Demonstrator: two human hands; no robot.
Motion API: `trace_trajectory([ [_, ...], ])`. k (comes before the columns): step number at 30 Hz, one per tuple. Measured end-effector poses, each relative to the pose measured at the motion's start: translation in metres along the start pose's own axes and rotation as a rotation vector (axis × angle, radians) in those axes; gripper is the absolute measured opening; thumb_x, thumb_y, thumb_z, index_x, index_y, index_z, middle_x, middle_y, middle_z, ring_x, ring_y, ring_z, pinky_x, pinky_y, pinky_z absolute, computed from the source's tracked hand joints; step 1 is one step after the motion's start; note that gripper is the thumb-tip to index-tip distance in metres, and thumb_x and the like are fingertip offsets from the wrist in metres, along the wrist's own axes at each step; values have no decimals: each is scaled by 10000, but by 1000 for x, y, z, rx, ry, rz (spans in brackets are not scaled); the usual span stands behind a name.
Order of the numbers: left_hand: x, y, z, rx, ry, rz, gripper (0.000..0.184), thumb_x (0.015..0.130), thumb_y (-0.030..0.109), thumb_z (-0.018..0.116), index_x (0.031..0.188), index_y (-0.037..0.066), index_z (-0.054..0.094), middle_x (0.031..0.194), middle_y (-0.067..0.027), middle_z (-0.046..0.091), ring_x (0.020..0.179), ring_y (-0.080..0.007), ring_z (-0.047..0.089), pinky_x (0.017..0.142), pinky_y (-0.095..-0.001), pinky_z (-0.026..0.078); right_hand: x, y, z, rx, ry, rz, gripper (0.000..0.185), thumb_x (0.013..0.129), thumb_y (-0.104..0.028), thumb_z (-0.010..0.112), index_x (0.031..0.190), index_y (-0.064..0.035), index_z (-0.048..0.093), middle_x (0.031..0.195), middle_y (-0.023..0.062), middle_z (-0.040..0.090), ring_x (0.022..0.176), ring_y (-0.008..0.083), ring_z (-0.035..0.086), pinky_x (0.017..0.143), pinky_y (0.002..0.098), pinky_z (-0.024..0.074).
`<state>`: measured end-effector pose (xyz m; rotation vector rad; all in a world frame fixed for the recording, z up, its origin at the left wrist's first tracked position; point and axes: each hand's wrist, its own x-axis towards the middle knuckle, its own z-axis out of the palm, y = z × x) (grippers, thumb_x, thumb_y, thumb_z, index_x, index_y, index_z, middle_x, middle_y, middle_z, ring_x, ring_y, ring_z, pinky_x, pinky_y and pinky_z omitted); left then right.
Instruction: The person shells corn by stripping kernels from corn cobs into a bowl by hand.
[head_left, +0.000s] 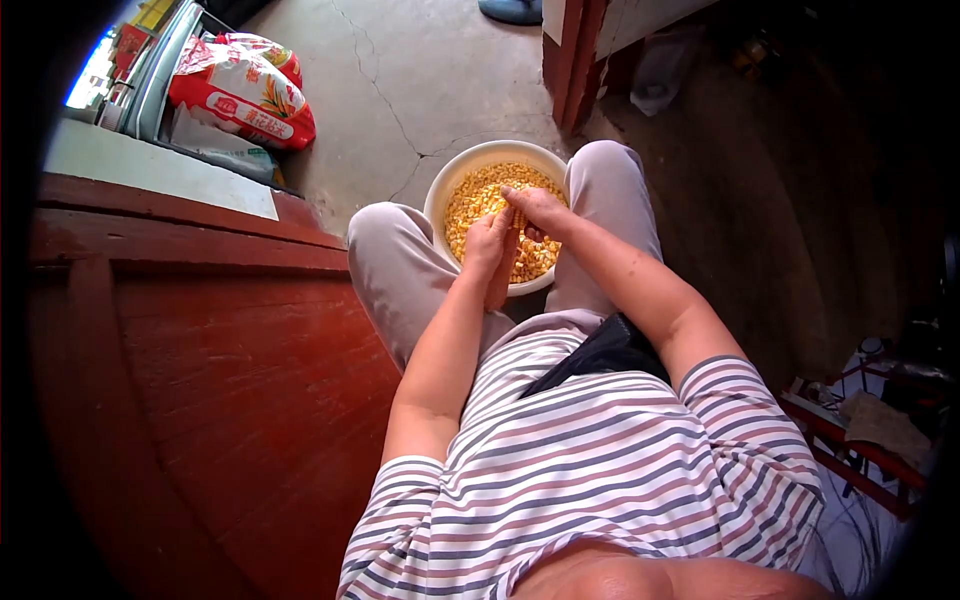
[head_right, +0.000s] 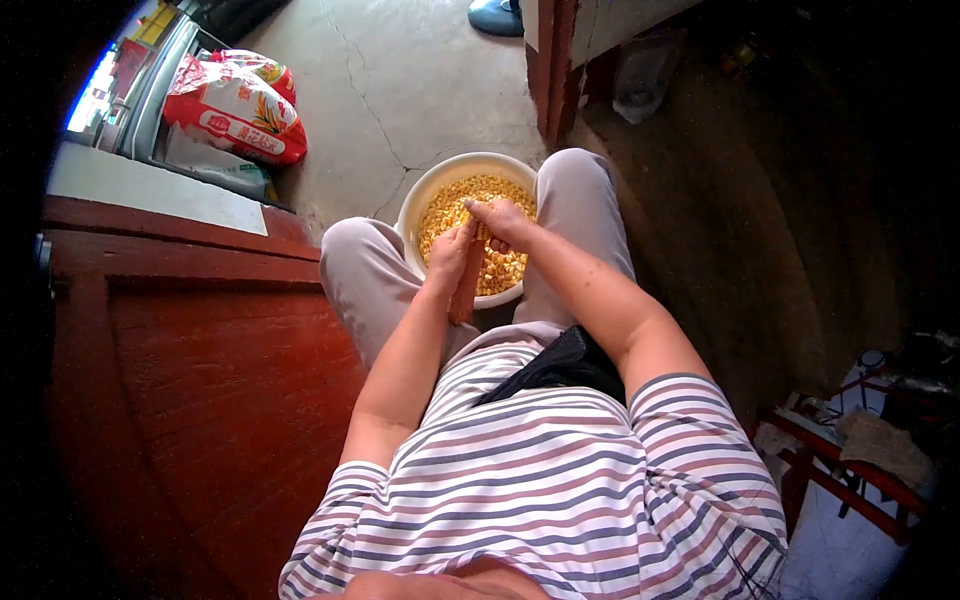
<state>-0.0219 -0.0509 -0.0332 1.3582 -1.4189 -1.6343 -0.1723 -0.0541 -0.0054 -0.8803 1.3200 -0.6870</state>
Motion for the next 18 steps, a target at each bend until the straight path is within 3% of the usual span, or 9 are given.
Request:
trace_trajectory([
  [5,-7,15,1,-372,-84,-200,289,889,282,528,861,-1,580,694,-35,563,578,-95,495,515,-244,412,4,5,-4,58,-8,-9,505,847,-549,464,800,-49,521,502,38,486,329,105,452,295,224,363],
  [9,-5,7,1,-256,-42,-124,280,891,273,513,855,3,578,726,-53,577,606,-108,515,542,-248,426,4,5,-2,74,-24,-21,494,850,-540,467,816,-50,519,517,35,488,334,99,452,295,217,362],
  [12,-2,2,1,-422,19,-158,300,895,287,497,860,2,583,719,-53,580,612,-120,520,545,-256,421,3,3,-3,59,-17,-18,496,849,-540,469,814,-48,520,535,37,496,337,96,451,297,214,363],
  [15,-1,6,2,-308,-32,-64,324,900,296,480,864,-6,590,713,-48,579,606,-127,512,544,-266,414,4,4,-4,49,-26,-20,500,845,-543,473,812,-47,522,551,39,506,340,93,452,298,214,365],
  [17,-3,11,1,370,58,36,340,913,296,460,843,-9,592,701,-36,570,595,-116,488,538,-262,404,3,3,-4,35,-35,-22,502,843,-546,476,812,-47,522,557,39,509,341,92,452,298,215,366],
  [18,1,4,1,369,56,34,340,913,296,460,843,-9,592,701,-36,570,595,-116,488,538,-262,404,2,2,-3,26,-7,-17,496,846,-541,474,813,-49,526,556,39,510,341,92,453,296,216,364],
])
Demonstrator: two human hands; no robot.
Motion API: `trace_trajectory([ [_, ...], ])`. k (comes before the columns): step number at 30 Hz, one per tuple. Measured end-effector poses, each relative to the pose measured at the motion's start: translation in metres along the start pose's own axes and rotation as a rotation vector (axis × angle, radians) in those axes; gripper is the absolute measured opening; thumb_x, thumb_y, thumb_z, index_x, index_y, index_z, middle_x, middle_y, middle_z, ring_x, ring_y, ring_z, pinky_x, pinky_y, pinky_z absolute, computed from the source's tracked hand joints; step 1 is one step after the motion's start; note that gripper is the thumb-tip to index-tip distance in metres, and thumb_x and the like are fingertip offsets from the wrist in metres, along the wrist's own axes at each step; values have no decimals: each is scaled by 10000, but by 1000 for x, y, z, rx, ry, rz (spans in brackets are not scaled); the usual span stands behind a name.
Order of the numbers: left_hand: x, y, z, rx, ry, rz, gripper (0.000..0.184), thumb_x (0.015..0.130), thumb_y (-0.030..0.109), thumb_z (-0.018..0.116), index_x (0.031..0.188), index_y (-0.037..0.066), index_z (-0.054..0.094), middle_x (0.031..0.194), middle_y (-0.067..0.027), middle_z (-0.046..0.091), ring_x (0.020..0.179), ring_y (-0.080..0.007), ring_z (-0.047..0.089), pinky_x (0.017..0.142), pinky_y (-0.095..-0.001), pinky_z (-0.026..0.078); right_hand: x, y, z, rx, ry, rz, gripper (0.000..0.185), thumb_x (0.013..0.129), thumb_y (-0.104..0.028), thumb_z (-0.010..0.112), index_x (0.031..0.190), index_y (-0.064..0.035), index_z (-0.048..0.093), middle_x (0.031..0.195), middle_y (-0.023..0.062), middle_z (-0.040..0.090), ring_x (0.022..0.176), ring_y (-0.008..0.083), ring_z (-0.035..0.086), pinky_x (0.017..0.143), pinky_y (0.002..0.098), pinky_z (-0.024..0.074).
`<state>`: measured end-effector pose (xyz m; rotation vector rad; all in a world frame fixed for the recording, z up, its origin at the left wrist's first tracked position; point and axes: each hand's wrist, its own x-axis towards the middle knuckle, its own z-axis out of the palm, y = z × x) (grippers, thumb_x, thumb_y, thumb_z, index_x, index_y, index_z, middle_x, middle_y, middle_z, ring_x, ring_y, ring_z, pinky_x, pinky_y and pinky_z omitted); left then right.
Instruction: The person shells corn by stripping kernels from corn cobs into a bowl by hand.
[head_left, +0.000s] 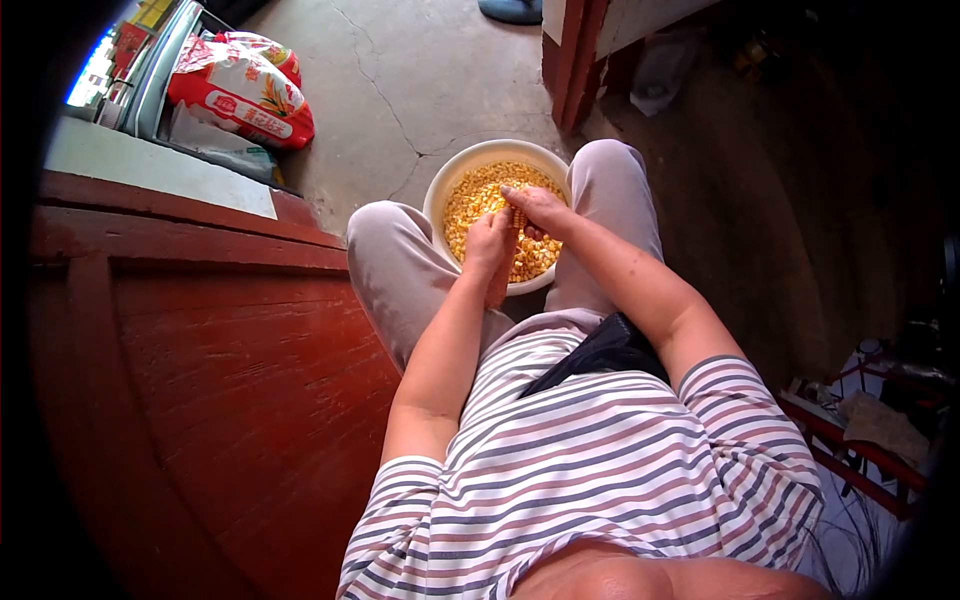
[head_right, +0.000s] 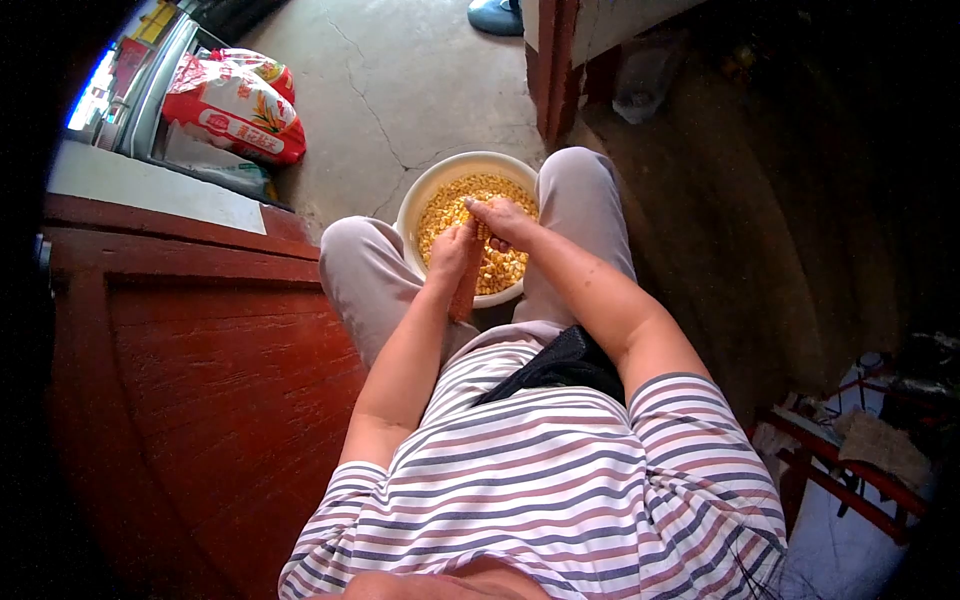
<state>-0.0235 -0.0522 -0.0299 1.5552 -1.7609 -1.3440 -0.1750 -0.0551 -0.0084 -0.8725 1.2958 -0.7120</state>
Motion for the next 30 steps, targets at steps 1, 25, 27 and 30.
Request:
trace_trajectory([
  [1,4,-10,3,-275,-41,-3,339,916,290,454,839,-10,592,701,-38,570,597,-118,493,541,-260,407,-1,-1,1,-9,27,5,490,850,-535,472,814,-50,530,554,40,511,341,92,453,294,217,361],
  [25,-1,12,-5,-480,-198,-143,477,872,483,478,823,14,553,670,-84,571,535,-169,556,468,-284,458,-2,-1,-6,-79,3,-70,533,802,-575,521,870,-47,504,588,18,482,373,75,440,320,197,370],
  [27,0,10,-3,-582,-228,-113,459,884,464,471,815,18,555,664,-79,570,526,-161,546,457,-278,437,-1,0,-7,-94,23,-98,546,811,-570,510,888,-30,506,587,27,486,376,88,447,322,213,378],
  [30,-4,14,-3,-604,-241,-55,421,907,407,444,808,16,565,662,-85,575,535,-164,537,469,-292,415,-3,0,-8,-12,-55,-169,536,826,-566,491,880,-32,494,581,25,476,377,88,452,319,215,374],
])
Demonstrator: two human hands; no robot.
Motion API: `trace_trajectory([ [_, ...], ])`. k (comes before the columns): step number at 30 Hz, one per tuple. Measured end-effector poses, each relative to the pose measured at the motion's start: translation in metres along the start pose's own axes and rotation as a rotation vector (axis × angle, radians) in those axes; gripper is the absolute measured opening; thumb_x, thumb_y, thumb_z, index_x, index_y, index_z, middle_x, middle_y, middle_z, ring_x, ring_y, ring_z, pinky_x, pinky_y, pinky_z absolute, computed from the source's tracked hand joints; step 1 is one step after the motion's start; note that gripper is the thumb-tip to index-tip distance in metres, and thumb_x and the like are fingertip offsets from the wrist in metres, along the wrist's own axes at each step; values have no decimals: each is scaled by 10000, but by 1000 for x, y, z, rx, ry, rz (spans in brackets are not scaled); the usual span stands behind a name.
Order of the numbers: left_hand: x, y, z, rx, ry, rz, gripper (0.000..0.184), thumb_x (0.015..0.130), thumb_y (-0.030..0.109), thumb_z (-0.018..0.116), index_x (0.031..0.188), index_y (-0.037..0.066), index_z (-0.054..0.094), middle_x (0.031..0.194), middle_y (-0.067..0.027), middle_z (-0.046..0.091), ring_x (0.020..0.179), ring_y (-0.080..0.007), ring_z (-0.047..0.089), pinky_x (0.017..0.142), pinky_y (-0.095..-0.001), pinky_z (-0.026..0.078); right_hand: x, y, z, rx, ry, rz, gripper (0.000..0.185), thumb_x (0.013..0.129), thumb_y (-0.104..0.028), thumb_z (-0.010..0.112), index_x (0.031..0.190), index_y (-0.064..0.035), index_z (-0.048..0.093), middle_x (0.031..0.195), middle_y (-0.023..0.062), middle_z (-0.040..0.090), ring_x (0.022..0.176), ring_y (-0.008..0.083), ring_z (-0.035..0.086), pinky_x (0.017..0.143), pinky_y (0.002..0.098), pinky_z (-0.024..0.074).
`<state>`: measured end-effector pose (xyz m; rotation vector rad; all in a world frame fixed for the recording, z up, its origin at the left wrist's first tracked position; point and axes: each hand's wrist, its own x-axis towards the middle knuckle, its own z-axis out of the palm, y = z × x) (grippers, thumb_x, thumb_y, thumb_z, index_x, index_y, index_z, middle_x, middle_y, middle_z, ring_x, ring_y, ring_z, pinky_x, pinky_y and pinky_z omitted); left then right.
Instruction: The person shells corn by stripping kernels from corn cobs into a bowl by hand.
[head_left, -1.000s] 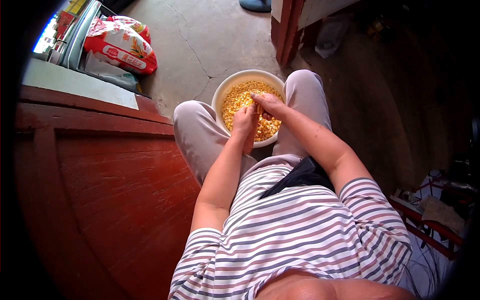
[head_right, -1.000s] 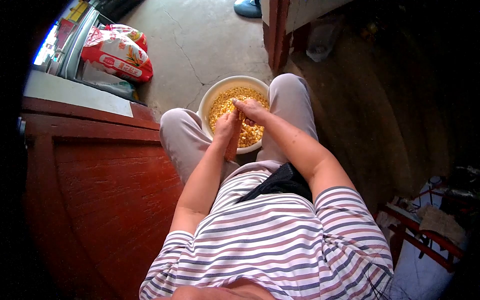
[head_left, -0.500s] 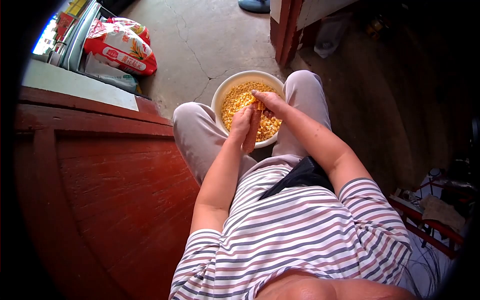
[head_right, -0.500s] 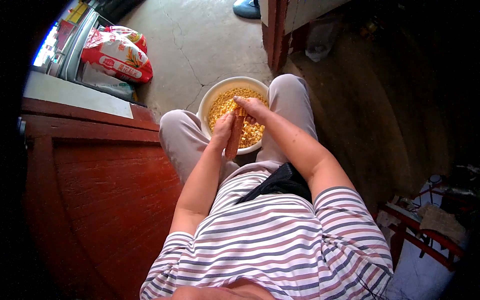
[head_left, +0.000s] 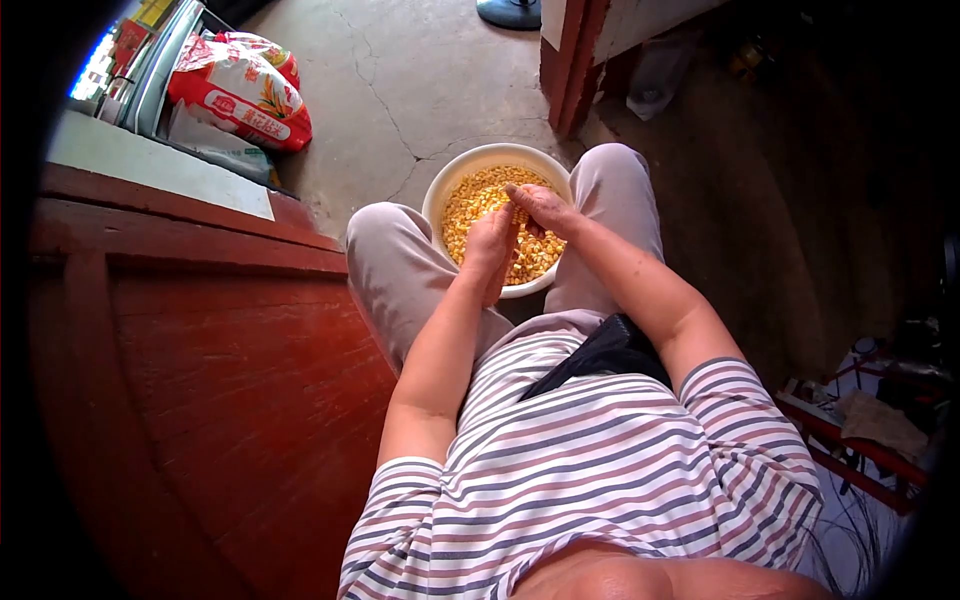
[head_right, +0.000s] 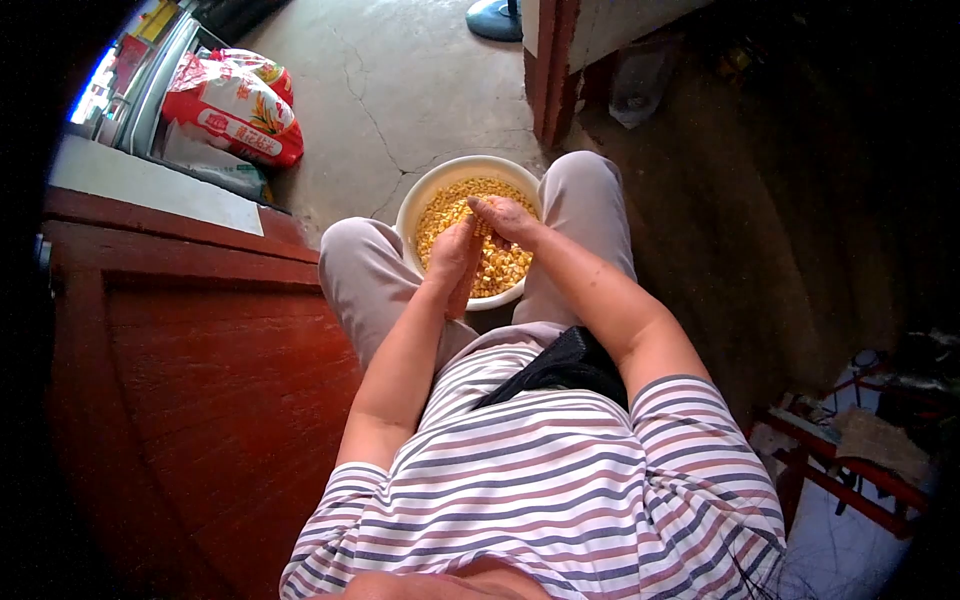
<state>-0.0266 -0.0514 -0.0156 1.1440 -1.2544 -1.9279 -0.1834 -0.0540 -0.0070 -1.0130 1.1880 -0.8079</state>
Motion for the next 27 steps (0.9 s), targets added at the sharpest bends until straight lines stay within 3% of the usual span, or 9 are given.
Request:
trace_trajectory([
  [8,14,-26,-4,504,296,257,386,905,278,348,846,-3,607,733,-194,602,677,-305,579,641,-378,433,-3,0,0,29,24,15,497,849,-541,472,858,-45,493,551,22,466,374,78,448,321,209,368],
  [10,18,-31,-9,447,271,238,379,910,295,377,851,4,611,752,-159,620,672,-258,581,624,-361,437,-2,1,-2,58,23,43,483,853,-531,472,848,-49,498,549,25,469,370,86,445,319,216,363],
  [12,-6,2,8,-101,33,105,340,905,309,425,836,21,593,689,-70,583,596,-171,523,543,-312,412,-2,8,-3,94,24,69,470,857,-521,472,838,-52,503,546,28,471,365,93,442,318,223,357],
  [14,-27,27,31,-22,170,-42,257,897,303,470,799,74,531,593,27,425,511,-78,373,448,-240,308,-1,12,-4,147,78,78,434,873,-489,464,806,-63,515,538,35,475,354,115,430,314,242,340],
  [16,-28,29,28,37,152,1,270,896,317,464,770,90,536,592,12,447,501,-80,393,447,-241,309,-4,10,-7,161,120,111,399,888,-447,456,793,-66,529,534,41,478,351,131,424,317,257,338],
  [18,11,-25,1,512,224,266,333,894,315,460,781,31,590,647,-50,558,581,-168,526,535,-312,414,-2,17,-13,180,84,74,370,889,-421,464,819,-68,551,562,45,497,387,121,451,335,251,359],
  [22,11,-16,7,48,135,32,347,917,309,429,791,21,577,651,-54,547,601,-128,507,541,-274,406,7,26,-16,281,19,80,396,862,-458,507,862,-64,551,606,41,523,422,118,480,370,226,400],
  [26,1,-2,12,20,106,12,352,915,328,442,786,22,556,631,-33,516,561,-107,461,492,-258,365,0,16,-8,167,57,63,408,848,-462,534,880,-55,533,623,49,521,433,119,493,378,227,413],
  [27,-12,12,19,219,179,60,387,893,378,470,803,15,570,637,-57,539,544,-125,494,488,-281,402,0,17,-7,169,38,66,410,844,-459,543,884,-51,525,631,55,520,435,119,494,380,230,417],
])
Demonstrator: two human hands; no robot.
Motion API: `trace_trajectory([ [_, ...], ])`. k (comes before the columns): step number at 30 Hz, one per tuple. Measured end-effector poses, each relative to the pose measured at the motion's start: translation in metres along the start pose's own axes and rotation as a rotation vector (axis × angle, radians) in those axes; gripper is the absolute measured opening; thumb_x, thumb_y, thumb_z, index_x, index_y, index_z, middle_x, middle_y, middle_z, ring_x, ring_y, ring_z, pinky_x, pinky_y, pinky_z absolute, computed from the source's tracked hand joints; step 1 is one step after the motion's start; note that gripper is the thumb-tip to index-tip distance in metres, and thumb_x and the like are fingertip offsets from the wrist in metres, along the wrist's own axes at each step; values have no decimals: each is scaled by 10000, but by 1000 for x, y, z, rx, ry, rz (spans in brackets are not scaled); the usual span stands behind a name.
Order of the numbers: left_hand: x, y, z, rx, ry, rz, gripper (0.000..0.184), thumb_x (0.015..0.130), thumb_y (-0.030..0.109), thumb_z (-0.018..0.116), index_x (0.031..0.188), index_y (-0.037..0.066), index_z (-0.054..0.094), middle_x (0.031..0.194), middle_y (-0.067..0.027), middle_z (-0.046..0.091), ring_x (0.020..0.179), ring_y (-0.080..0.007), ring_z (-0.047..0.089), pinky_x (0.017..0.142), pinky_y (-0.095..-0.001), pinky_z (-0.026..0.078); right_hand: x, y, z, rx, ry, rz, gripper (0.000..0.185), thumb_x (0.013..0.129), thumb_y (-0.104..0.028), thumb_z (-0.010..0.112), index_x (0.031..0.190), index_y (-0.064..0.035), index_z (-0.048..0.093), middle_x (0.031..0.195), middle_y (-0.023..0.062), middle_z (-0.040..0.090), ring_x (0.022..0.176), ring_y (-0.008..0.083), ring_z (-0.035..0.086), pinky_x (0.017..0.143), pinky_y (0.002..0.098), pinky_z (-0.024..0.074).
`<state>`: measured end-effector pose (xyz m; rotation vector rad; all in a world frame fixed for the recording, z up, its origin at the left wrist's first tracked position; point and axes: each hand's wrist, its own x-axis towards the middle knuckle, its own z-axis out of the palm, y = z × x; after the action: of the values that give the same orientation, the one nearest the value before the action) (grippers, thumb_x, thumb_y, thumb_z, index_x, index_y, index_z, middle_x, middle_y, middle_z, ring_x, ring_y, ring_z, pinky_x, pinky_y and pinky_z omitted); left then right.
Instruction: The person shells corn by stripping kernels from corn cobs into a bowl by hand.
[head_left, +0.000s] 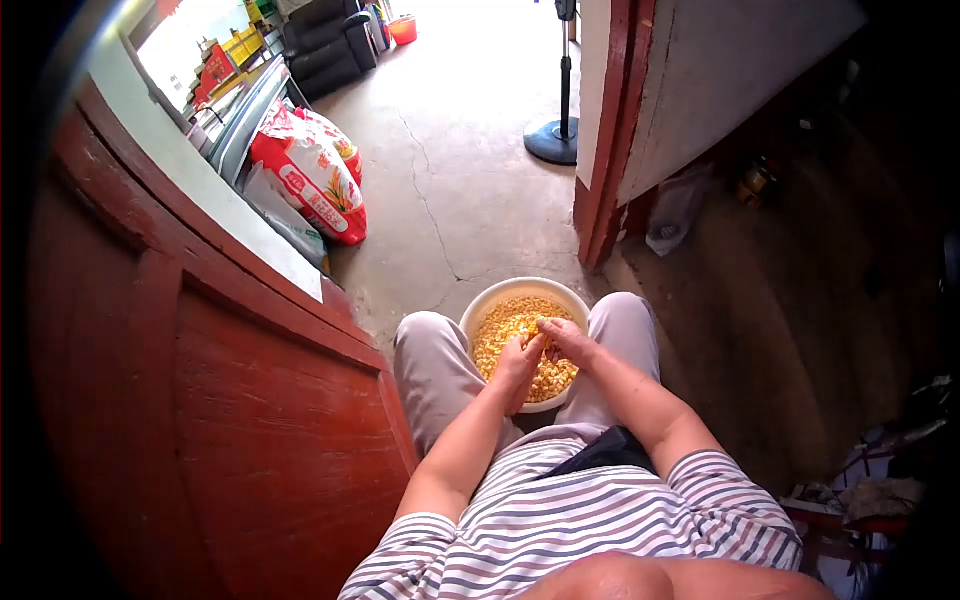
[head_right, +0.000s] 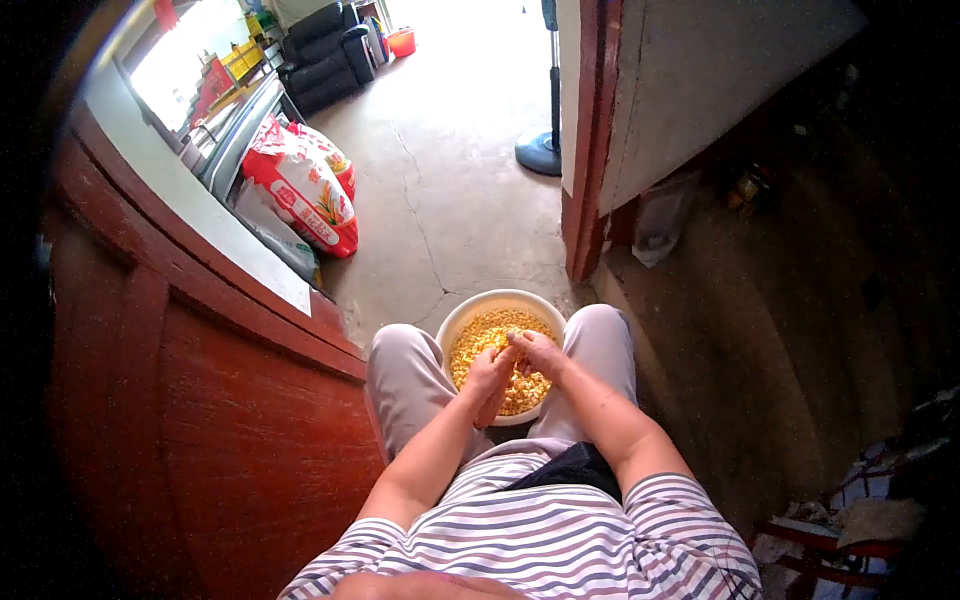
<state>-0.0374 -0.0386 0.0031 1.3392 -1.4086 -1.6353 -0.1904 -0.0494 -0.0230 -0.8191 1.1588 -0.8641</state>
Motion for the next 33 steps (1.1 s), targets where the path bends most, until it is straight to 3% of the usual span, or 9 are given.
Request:
trace_trajectory([
  [5,-7,8,0,190,59,-18,462,855,458,512,783,6,578,605,-63,541,557,-126,522,518,-300,421,-2,0,1,-20,-45,-17,407,842,-455,544,878,-50,508,595,53,502,420,116,485,368,232,411],
  [6,23,-44,0,339,122,43,494,863,485,460,803,11,589,640,-117,580,586,-224,573,560,-366,443,0,2,2,12,-33,-13,397,847,-451,534,874,-56,511,580,45,495,401,111,473,357,227,400],
  [7,21,-38,0,339,127,44,494,863,485,460,803,11,589,640,-117,580,586,-224,573,560,-366,443,2,3,2,10,-38,-14,397,847,-451,534,874,-56,511,580,45,495,401,111,473,357,227,400],
  [10,11,-21,3,660,176,47,534,883,486,341,894,20,601,835,-255,603,791,-424,569,725,-493,428,4,9,1,14,-27,-1,375,862,-437,513,871,-62,523,591,41,504,401,104,476,348,220,394],
  [17,34,-63,-1,268,134,90,457,894,400,360,877,7,592,803,-239,605,752,-378,592,687,-442,434,-2,0,6,14,-45,5,374,867,-434,508,879,-61,529,612,47,523,408,107,484,350,216,399],
  [21,20,-34,-3,472,208,135,408,890,367,402,856,4,584,747,-213,604,674,-322,597,621,-400,441,1,2,3,19,-44,55,387,870,-454,493,888,-69,534,624,46,533,414,109,487,358,221,401],
  [25,10,-22,-1,-194,26,-113,323,888,311,454,815,19,570,665,-116,571,551,-175,518,488,-325,404,12,11,-2,60,-63,55,314,877,-405,486,874,-96,542,629,34,523,417,115,456,355,239,368],
  [29,26,-48,-8,-112,30,72,330,895,339,454,752,57,553,608,-45,534,526,-136,496,455,-290,384,-3,-7,3,91,-102,25,403,869,-467,482,825,-71,538,620,35,535,401,110,465,362,222,392],
  [33,18,-21,-8,-416,-19,-186,500,880,503,443,828,19,558,620,-90,561,507,-173,531,455,-291,456,3,-3,-4,134,-108,79,420,867,-492,476,884,-77,538,621,19,544,354,71,443,307,192,341],
])
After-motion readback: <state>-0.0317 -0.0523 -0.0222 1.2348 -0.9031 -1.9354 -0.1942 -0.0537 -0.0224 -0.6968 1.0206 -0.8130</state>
